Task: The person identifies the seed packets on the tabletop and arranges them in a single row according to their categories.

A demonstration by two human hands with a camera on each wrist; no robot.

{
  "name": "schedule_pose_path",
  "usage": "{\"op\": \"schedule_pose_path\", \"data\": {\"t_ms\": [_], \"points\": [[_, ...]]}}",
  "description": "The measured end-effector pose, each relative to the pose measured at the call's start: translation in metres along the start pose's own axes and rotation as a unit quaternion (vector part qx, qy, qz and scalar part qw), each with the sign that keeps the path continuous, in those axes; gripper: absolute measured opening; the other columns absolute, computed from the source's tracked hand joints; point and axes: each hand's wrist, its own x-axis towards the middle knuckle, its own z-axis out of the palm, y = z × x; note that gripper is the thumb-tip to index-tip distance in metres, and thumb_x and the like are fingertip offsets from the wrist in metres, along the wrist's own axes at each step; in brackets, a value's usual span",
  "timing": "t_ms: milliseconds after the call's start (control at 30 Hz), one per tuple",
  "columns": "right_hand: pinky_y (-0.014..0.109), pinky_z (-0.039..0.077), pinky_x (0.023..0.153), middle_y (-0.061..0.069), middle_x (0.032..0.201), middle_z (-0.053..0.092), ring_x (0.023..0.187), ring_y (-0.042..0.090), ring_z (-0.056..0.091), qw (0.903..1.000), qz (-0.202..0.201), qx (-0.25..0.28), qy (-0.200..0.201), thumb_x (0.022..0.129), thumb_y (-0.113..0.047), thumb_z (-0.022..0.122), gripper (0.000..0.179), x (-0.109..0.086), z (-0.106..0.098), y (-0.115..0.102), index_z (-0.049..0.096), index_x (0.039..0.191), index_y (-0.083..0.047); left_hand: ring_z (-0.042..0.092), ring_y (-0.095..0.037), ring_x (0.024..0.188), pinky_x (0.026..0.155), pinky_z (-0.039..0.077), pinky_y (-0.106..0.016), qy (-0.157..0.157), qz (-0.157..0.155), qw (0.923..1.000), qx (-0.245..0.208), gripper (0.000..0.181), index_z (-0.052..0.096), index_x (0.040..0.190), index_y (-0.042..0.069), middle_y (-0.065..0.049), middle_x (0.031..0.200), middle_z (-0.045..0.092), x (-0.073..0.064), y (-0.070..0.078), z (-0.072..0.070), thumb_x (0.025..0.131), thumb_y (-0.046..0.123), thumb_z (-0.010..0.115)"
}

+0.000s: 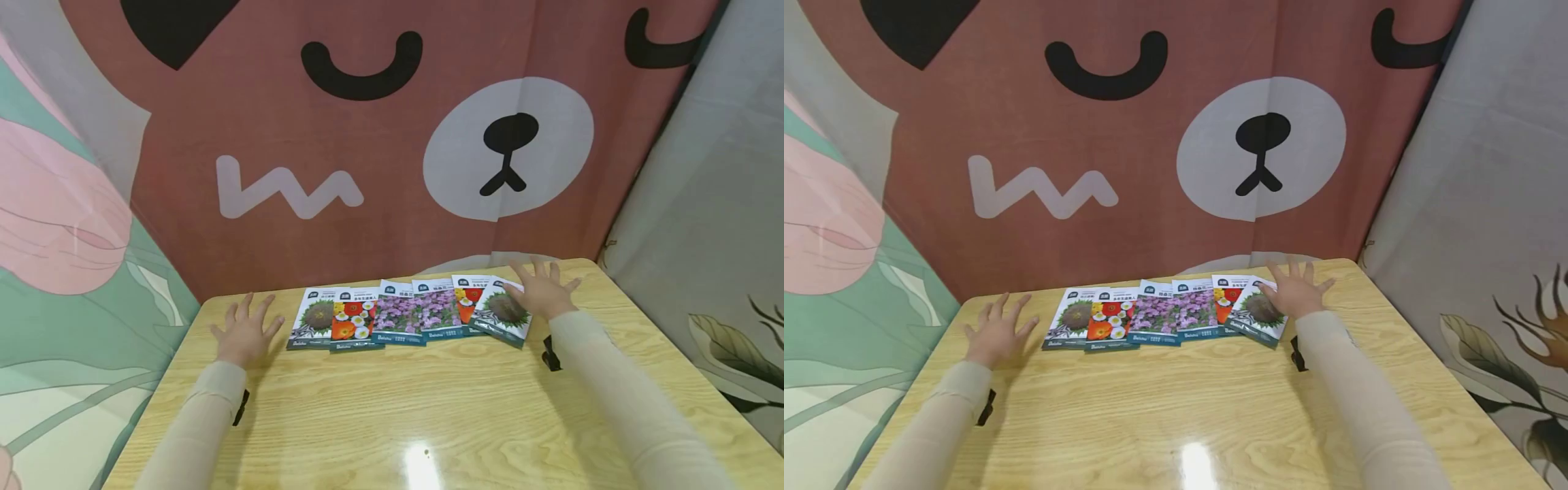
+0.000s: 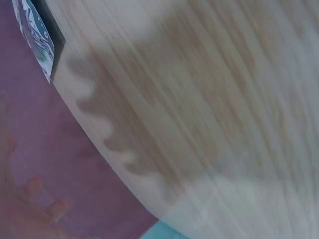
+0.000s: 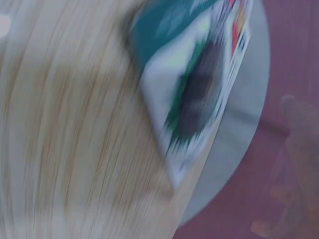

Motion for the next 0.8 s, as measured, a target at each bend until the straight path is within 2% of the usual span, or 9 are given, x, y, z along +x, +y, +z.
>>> {"op": "schedule_pose_path", "data": {"t_ms": [133,233,300,400,500,633,800], "points": [[0.084,0.014,0.105,0.032,0.161,0.01,0.143,0.062,0.009,0.998,-0.029,0.043,0.035,0.105,-0.044,0.05,0.067,0.005,0.014,-0.032,0.028,0.158,-0.011,0.018,-0.061,0.141,0.101,0.02,-0.085,0.016,-0.01,0.9988,-0.046,0.068,0.029,0.159,0.014,-0.031,0.161,0.016,0.0,0.008,0.0,0.106,0.056,0.038],[0.075,0.033,0.104,0.032,0.159,0.017,0.141,0.059,0.021,0.9927,-0.061,0.087,0.057,0.105,-0.035,0.055,0.064,0.005,0.023,-0.058,0.031,0.156,-0.006,0.023,-0.061,0.139,0.099,0.031,-0.08,0.014,-0.02,0.9961,-0.084,0.065,0.028,0.158,0.008,-0.033,0.159,0.018,0.003,0.012,0.001,0.107,0.046,0.042],[0.07,0.041,0.101,0.032,0.156,0.024,0.138,0.056,0.029,0.9867,-0.086,0.12,0.067,0.103,-0.029,0.059,0.062,0.003,0.029,-0.076,0.035,0.154,-0.002,0.026,-0.06,0.138,0.098,0.036,-0.076,0.007,-0.027,0.9936,-0.109,0.063,0.027,0.158,0.006,-0.035,0.157,0.02,0.005,0.014,0.003,0.108,0.041,0.043],[0.061,0.047,0.098,0.029,0.151,0.032,0.131,0.049,0.043,0.9783,-0.118,0.156,0.069,0.101,-0.022,0.063,0.06,0.002,0.037,-0.103,0.04,0.151,0.0,0.03,-0.059,0.136,0.103,0.036,-0.072,-0.006,-0.035,0.9885,-0.147,0.063,0.027,0.156,0.002,-0.038,0.154,0.022,0.008,0.015,0.008,0.108,0.039,0.043],[0.051,0.051,0.087,0.026,0.149,0.036,0.12,0.041,0.053,0.9705,-0.142,0.185,0.062,0.098,-0.015,0.066,0.059,0.0,0.044,-0.127,0.043,0.15,-0.001,0.035,-0.058,0.133,0.107,0.035,-0.068,-0.011,-0.039,0.983,-0.179,0.059,0.031,0.152,-0.004,-0.04,0.149,0.028,0.009,0.018,0.011,0.108,0.032,0.045],[0.043,0.049,0.077,0.023,0.147,0.04,0.11,0.037,0.059,0.9616,-0.165,0.214,0.05,0.094,-0.008,0.07,0.058,0.0,0.051,-0.157,0.047,0.147,-0.005,0.047,-0.053,0.125,0.103,0.042,-0.063,-0.011,-0.051,0.975,-0.216,0.051,0.039,0.144,-0.01,-0.039,0.141,0.04,0.008,0.024,0.011,0.106,0.023,0.048],[0.045,0.051,0.085,0.022,0.146,0.044,0.118,0.039,0.058,0.9528,-0.193,0.233,0.03,0.092,-0.004,0.072,0.056,-0.004,0.063,-0.192,0.052,0.144,-0.006,0.049,-0.051,0.122,0.102,0.043,-0.06,-0.014,-0.076,0.9671,-0.242,0.043,0.046,0.135,-0.013,-0.038,0.134,0.049,0.006,0.03,0.012,0.104,0.017,0.048]]}}
